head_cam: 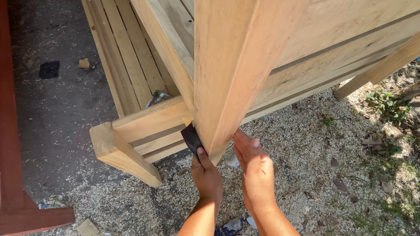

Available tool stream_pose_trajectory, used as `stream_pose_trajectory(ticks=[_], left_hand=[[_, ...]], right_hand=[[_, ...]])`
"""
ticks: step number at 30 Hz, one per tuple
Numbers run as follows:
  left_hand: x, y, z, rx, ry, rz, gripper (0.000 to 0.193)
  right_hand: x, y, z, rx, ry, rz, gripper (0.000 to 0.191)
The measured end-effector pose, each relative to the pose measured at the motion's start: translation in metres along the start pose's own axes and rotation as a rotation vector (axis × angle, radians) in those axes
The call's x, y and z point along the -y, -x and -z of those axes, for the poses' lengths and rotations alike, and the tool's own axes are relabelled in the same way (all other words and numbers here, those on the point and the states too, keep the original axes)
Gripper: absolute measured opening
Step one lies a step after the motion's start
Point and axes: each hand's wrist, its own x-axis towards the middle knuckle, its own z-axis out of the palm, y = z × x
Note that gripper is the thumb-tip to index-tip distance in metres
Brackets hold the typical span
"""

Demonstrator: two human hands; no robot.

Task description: The person sands the headboard of a wooden bed frame using a sanding block and sandpaper. They work on the top edge, side posts, and horizontal slats, switching between different grits to smooth the surfaces.

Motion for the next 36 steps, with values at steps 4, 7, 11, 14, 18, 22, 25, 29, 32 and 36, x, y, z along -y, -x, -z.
stream_pose_trajectory(ticks=[4, 7, 11, 14, 18, 22, 25, 29, 32, 36], left_hand=[[0.019, -0.026, 0.010, -0.051, 0.167, 0.389, 0.046], [0.001, -0.033, 0.003, 0.007, 0.254, 0.318, 0.048], [-0.040, -0.012, -0.009, 0.144, 0.104, -0.023, 0.054], [-0.033, -0.008, -0.009, 0.158, 0.016, -0.213, 0.056], [0.038, -0.029, 0.010, 0.109, 0.173, -0.044, 0.054], [0.110, -0.056, 0.037, -0.019, 0.101, 0.383, 0.050], [0.124, -0.076, 0.041, -0.072, 0.122, 0.632, 0.048], [0.104, -0.091, 0.029, -0.094, 0.218, 0.681, 0.049], [0.054, -0.071, 0.016, 0.058, 0.335, 0.384, 0.053], [0.004, -0.033, 0.004, 0.126, 0.163, 0.066, 0.054]], right_hand=[[-0.036, 0.003, 0.012, -0.052, 0.047, -0.097, 0.075], [-0.043, 0.001, 0.009, -0.055, 0.024, -0.168, 0.079], [-0.040, -0.006, -0.003, -0.064, -0.019, -0.201, 0.082], [-0.046, -0.013, -0.007, -0.119, -0.002, -0.184, 0.083], [-0.074, -0.020, 0.008, -0.083, 0.000, -0.108, 0.084], [-0.117, -0.021, 0.027, -0.121, -0.001, -0.231, 0.084], [-0.141, -0.020, 0.033, -0.108, -0.003, -0.235, 0.081], [-0.145, -0.026, 0.028, -0.134, -0.022, -0.261, 0.081], [-0.132, -0.034, 0.020, -0.152, -0.021, -0.282, 0.082], [-0.115, -0.040, 0.010, -0.198, -0.020, -0.414, 0.083]])
